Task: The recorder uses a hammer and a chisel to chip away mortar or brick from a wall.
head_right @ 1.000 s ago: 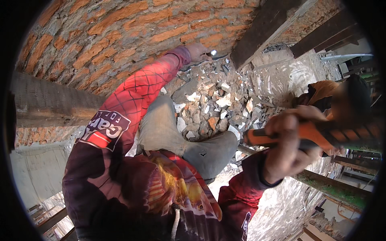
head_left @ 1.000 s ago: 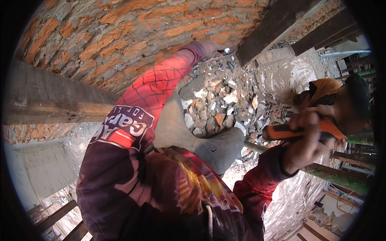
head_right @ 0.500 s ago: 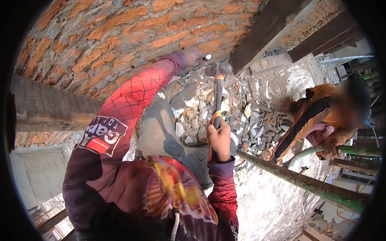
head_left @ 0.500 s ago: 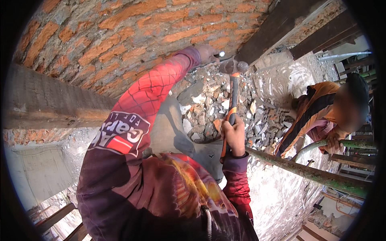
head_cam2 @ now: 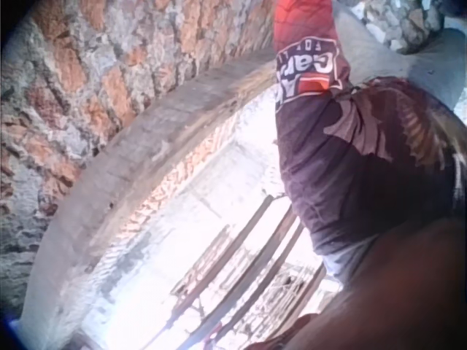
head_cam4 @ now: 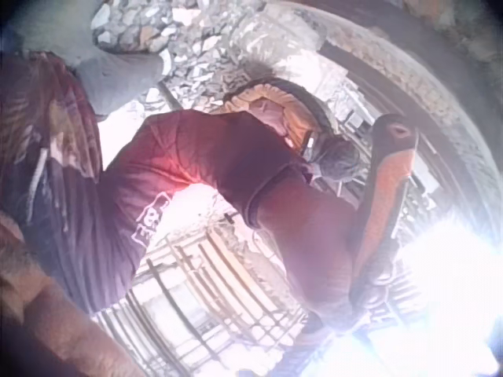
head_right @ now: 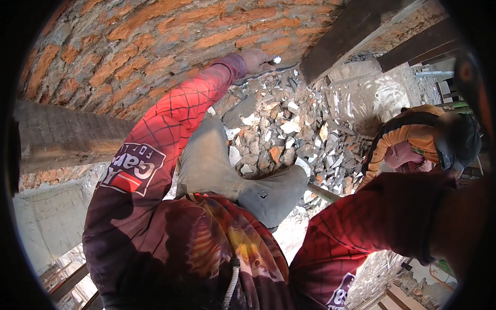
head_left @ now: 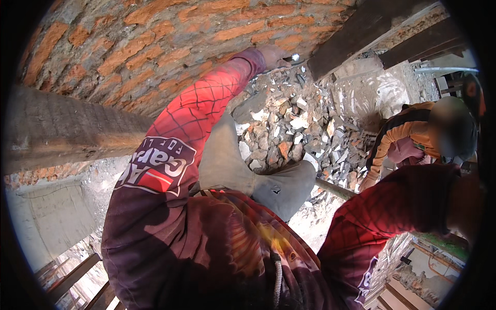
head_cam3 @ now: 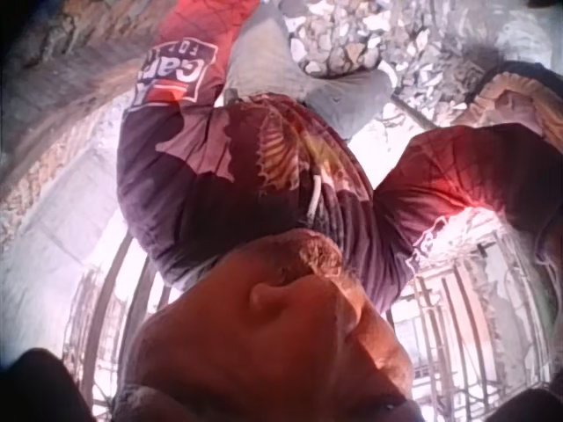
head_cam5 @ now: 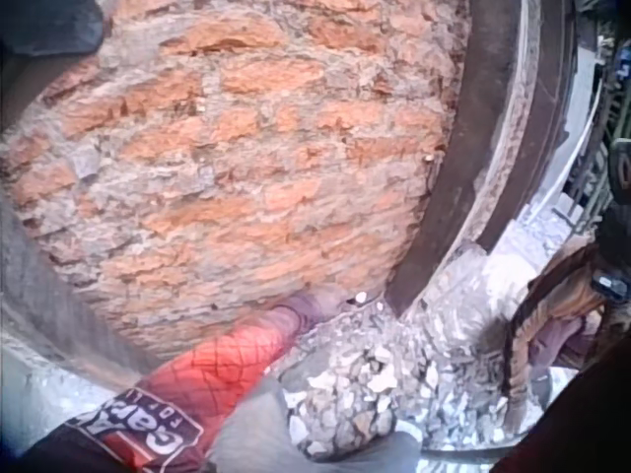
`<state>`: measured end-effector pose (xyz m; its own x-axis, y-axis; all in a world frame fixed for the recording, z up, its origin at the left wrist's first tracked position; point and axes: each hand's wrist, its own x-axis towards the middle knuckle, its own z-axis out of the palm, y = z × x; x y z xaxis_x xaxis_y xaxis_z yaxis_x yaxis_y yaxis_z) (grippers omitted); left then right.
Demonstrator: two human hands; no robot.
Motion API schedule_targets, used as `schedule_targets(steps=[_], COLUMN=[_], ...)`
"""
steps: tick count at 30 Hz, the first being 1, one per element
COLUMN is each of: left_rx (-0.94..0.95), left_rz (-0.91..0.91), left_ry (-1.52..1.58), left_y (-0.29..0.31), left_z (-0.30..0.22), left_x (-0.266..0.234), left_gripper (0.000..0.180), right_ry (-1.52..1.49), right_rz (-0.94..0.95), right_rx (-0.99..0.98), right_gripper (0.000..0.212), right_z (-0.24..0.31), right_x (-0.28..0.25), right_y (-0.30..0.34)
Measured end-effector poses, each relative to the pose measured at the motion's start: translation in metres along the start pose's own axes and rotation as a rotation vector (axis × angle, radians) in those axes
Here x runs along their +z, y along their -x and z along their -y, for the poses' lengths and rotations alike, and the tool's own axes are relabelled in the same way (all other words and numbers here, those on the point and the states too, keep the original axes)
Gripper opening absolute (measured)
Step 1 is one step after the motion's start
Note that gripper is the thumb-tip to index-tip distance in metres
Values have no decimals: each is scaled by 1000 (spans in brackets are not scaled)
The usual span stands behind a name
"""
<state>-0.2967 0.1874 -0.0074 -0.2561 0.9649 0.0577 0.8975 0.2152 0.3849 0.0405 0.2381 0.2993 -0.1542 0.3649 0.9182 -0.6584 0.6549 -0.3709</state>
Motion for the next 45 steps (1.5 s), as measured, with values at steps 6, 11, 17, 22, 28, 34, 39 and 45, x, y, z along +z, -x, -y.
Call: schedule_targets(steps=[6, 11, 17, 22, 28, 34, 39, 45], left_rx=[103, 50, -3, 67, -3, 12, -7, -70], left_rz=[11, -109, -22, -70, -50, -36, -33, -1], left_ry=[21, 65, 6, 16, 9, -12, 83, 59], left_y=[14, 5, 4, -6, 0, 2, 9, 9], left_z=[-5, 10, 19, 10, 15, 9, 6, -6], left_x=[2, 12, 12, 18, 10, 7, 8, 1], left_gripper=[42, 45, 52, 52, 51, 51, 57, 51], right_ry=[713, 162, 114, -46, 329, 128, 167, 187], right_rz=[620, 404, 103, 227, 281, 353, 230, 82], right_rx=[920, 1352, 681, 238, 611, 1553, 1657, 992], right_gripper=[20, 5, 16, 18, 8, 5, 7, 21], right_z=[-88, -32, 37, 22, -80, -31, -5, 39], right_x=[4, -8, -11, -51, 22, -40, -54, -52], right_y=[280, 215, 59, -15, 200, 306, 300, 138])
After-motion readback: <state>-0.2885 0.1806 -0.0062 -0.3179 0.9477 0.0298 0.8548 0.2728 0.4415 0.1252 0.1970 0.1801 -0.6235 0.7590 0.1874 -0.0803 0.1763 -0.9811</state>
